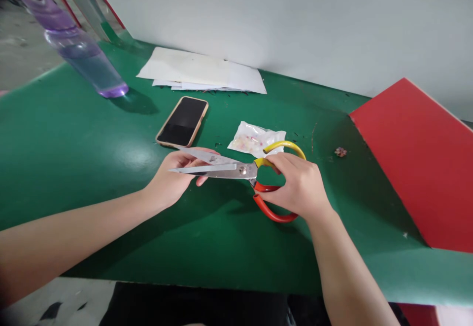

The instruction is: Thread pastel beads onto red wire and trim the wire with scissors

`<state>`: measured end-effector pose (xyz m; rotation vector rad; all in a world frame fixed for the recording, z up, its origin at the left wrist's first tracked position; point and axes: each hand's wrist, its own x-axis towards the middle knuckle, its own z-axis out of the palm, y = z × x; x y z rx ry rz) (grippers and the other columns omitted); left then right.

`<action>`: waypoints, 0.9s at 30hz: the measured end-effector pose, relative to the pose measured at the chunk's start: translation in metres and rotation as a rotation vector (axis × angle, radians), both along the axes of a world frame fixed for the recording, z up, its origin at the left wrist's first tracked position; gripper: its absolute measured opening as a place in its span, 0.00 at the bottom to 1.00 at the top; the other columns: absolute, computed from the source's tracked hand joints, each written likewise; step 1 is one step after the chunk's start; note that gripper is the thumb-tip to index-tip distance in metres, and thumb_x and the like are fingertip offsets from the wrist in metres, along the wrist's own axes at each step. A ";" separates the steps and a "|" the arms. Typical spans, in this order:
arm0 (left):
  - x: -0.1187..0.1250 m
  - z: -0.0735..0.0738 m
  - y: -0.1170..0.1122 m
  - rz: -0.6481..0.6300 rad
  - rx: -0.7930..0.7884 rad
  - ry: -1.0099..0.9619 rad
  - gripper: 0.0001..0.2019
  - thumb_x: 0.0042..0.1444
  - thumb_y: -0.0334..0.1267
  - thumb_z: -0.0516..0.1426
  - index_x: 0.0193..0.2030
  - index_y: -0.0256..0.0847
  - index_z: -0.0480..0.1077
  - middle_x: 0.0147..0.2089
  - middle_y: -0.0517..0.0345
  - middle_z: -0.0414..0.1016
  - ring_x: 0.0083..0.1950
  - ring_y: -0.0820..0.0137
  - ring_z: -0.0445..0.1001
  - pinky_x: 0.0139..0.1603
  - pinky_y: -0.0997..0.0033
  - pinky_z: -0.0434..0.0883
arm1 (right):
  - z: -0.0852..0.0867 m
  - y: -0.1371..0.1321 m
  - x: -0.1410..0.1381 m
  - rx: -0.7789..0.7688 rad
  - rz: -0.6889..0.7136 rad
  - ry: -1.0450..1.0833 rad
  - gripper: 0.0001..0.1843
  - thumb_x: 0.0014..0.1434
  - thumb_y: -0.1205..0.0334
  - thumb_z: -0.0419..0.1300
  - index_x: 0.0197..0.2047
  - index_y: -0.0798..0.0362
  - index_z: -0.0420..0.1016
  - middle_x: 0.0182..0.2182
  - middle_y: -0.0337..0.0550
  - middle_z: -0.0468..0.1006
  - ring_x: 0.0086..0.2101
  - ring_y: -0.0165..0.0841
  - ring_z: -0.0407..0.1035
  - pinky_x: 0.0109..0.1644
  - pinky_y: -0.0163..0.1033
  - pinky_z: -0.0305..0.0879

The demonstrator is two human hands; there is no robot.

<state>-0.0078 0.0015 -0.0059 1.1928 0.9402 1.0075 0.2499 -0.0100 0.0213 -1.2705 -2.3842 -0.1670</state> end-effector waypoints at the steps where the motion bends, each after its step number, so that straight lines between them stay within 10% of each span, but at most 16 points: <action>1: 0.000 0.000 0.000 -0.003 -0.003 0.005 0.12 0.60 0.47 0.58 0.37 0.43 0.78 0.22 0.62 0.69 0.21 0.78 0.61 0.25 0.72 0.59 | 0.000 0.000 0.000 0.026 0.008 -0.014 0.18 0.45 0.58 0.65 0.40 0.54 0.70 0.28 0.40 0.75 0.28 0.30 0.70 0.29 0.34 0.63; 12: -0.004 -0.003 0.000 -0.043 0.007 0.081 0.11 0.63 0.42 0.55 0.35 0.39 0.74 0.26 0.63 0.68 0.23 0.80 0.64 0.30 0.73 0.63 | -0.003 -0.003 -0.001 0.334 -0.051 -0.169 0.15 0.52 0.52 0.62 0.22 0.52 0.67 0.13 0.32 0.62 0.15 0.26 0.58 0.20 0.34 0.52; 19: -0.001 -0.002 0.001 0.005 -0.038 -0.046 0.11 0.62 0.44 0.57 0.41 0.40 0.75 0.29 0.62 0.69 0.22 0.81 0.66 0.27 0.76 0.64 | -0.010 0.002 -0.008 0.068 -0.268 0.192 0.15 0.50 0.55 0.65 0.40 0.52 0.73 0.29 0.40 0.76 0.27 0.32 0.72 0.32 0.36 0.68; 27: -0.001 -0.001 0.001 0.019 -0.068 -0.086 0.09 0.62 0.42 0.57 0.41 0.40 0.76 0.29 0.62 0.70 0.22 0.82 0.68 0.26 0.78 0.64 | -0.015 0.002 -0.014 -0.403 -0.292 0.641 0.16 0.45 0.66 0.64 0.39 0.48 0.67 0.31 0.36 0.68 0.32 0.33 0.72 0.38 0.40 0.72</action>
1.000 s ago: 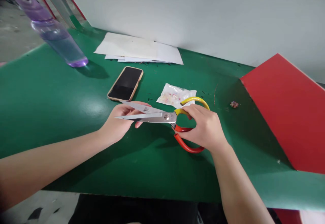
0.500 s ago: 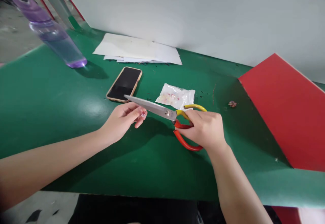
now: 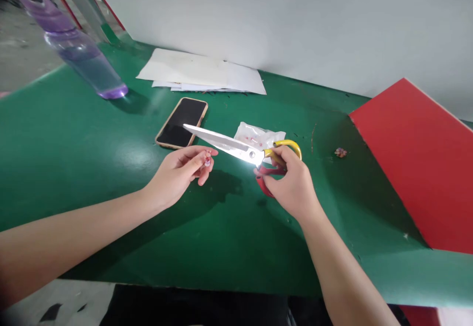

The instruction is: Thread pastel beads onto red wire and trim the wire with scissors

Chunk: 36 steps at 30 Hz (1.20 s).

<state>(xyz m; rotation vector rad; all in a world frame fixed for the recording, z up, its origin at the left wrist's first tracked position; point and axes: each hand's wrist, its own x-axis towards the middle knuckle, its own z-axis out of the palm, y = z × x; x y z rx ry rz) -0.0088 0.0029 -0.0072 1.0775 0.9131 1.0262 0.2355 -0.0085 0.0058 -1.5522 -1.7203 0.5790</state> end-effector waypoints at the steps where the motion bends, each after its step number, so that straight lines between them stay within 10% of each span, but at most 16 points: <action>1: 0.000 0.000 0.000 0.005 -0.003 -0.013 0.09 0.62 0.41 0.57 0.41 0.39 0.76 0.29 0.62 0.70 0.22 0.81 0.67 0.26 0.78 0.64 | 0.002 -0.001 -0.001 0.008 0.008 -0.033 0.16 0.46 0.64 0.65 0.37 0.49 0.65 0.30 0.35 0.66 0.31 0.32 0.70 0.36 0.39 0.71; 12: 0.001 -0.006 0.006 0.056 -0.080 -0.179 0.08 0.61 0.35 0.57 0.33 0.37 0.76 0.27 0.59 0.70 0.24 0.80 0.64 0.25 0.76 0.60 | 0.007 -0.005 -0.004 0.315 0.013 -0.600 0.32 0.44 0.37 0.67 0.42 0.50 0.63 0.33 0.42 0.72 0.33 0.37 0.69 0.31 0.39 0.66; 36: 0.002 -0.005 0.004 -0.001 -0.039 -0.125 0.12 0.58 0.42 0.60 0.27 0.38 0.73 0.24 0.60 0.72 0.22 0.78 0.66 0.25 0.73 0.58 | 0.008 -0.010 -0.011 0.579 0.072 -0.760 0.23 0.49 0.48 0.65 0.42 0.55 0.68 0.31 0.45 0.78 0.32 0.37 0.75 0.30 0.38 0.69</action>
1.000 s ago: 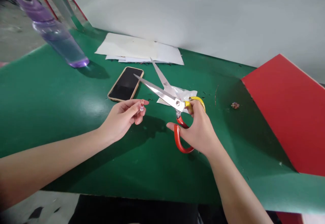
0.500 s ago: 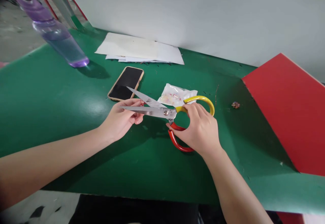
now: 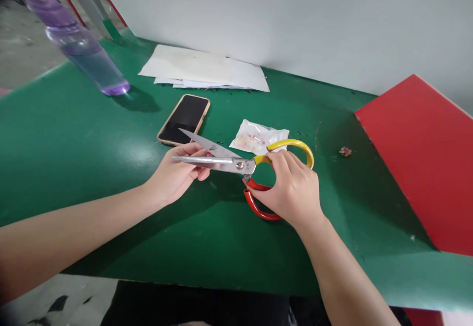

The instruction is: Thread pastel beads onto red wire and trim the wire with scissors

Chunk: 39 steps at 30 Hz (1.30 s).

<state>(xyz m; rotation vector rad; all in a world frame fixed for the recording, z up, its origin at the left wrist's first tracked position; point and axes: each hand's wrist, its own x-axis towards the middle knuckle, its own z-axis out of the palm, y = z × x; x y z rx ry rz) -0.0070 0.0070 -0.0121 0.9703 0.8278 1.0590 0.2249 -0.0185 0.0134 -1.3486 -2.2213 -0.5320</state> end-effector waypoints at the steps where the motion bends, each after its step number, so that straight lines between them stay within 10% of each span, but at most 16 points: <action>1: 0.000 0.000 0.000 -0.001 0.004 0.005 0.12 0.58 0.42 0.60 0.27 0.38 0.73 0.25 0.60 0.72 0.21 0.78 0.66 0.25 0.73 0.59 | 0.000 0.000 0.000 0.002 0.002 -0.001 0.23 0.49 0.48 0.65 0.42 0.55 0.68 0.31 0.45 0.78 0.32 0.37 0.75 0.30 0.38 0.69; 29: -0.001 0.002 -0.002 -0.004 -0.024 0.021 0.08 0.55 0.27 0.56 0.31 0.38 0.76 0.23 0.61 0.73 0.20 0.78 0.67 0.24 0.74 0.63 | 0.002 -0.001 0.008 0.085 0.022 -0.170 0.18 0.48 0.50 0.63 0.36 0.56 0.73 0.23 0.39 0.77 0.22 0.31 0.69 0.24 0.36 0.59; 39: 0.000 0.003 0.000 0.002 -0.047 -0.039 0.09 0.57 0.40 0.61 0.31 0.38 0.73 0.25 0.61 0.71 0.22 0.79 0.67 0.24 0.76 0.64 | -0.002 -0.001 0.010 0.152 -0.142 -0.115 0.16 0.50 0.52 0.61 0.20 0.51 0.63 0.13 0.34 0.63 0.16 0.27 0.57 0.21 0.35 0.49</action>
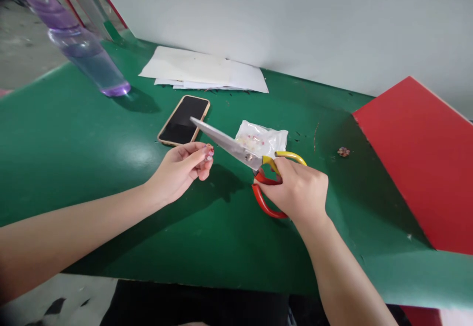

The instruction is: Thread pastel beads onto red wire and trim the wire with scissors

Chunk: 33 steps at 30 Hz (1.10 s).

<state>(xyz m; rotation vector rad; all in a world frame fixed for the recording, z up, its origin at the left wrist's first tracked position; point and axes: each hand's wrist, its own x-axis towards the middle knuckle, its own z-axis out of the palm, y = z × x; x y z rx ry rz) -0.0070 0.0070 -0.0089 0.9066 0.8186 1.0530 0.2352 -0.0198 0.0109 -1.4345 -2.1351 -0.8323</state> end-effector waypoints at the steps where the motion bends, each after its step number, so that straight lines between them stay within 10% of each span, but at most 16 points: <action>1: 0.000 0.000 0.000 -0.001 -0.001 -0.001 0.08 0.57 0.40 0.61 0.31 0.38 0.73 0.25 0.61 0.71 0.22 0.79 0.67 0.24 0.76 0.64 | -0.001 0.000 0.001 -0.009 -0.021 0.026 0.17 0.50 0.51 0.61 0.20 0.51 0.62 0.13 0.34 0.63 0.16 0.27 0.57 0.21 0.35 0.48; 10: -0.001 0.002 -0.002 -0.001 0.010 0.009 0.06 0.58 0.39 0.61 0.35 0.38 0.74 0.26 0.62 0.72 0.22 0.79 0.69 0.25 0.77 0.68 | -0.008 0.008 0.004 -0.205 -0.098 0.262 0.15 0.51 0.53 0.63 0.40 0.51 0.72 0.28 0.42 0.77 0.28 0.37 0.72 0.29 0.38 0.62; 22: -0.001 -0.001 -0.003 0.028 0.034 -0.026 0.07 0.57 0.39 0.62 0.40 0.39 0.77 0.29 0.62 0.74 0.23 0.79 0.73 0.26 0.79 0.71 | 0.002 0.004 -0.011 -0.650 -0.048 0.546 0.28 0.45 0.44 0.68 0.42 0.50 0.62 0.31 0.39 0.70 0.27 0.32 0.65 0.30 0.37 0.65; 33: -0.001 0.001 -0.002 0.035 0.041 -0.013 0.06 0.58 0.33 0.59 0.41 0.39 0.78 0.25 0.61 0.75 0.23 0.78 0.72 0.26 0.78 0.69 | 0.000 0.002 -0.010 -0.466 0.212 0.376 0.19 0.48 0.53 0.67 0.39 0.50 0.65 0.28 0.37 0.69 0.28 0.31 0.66 0.29 0.37 0.65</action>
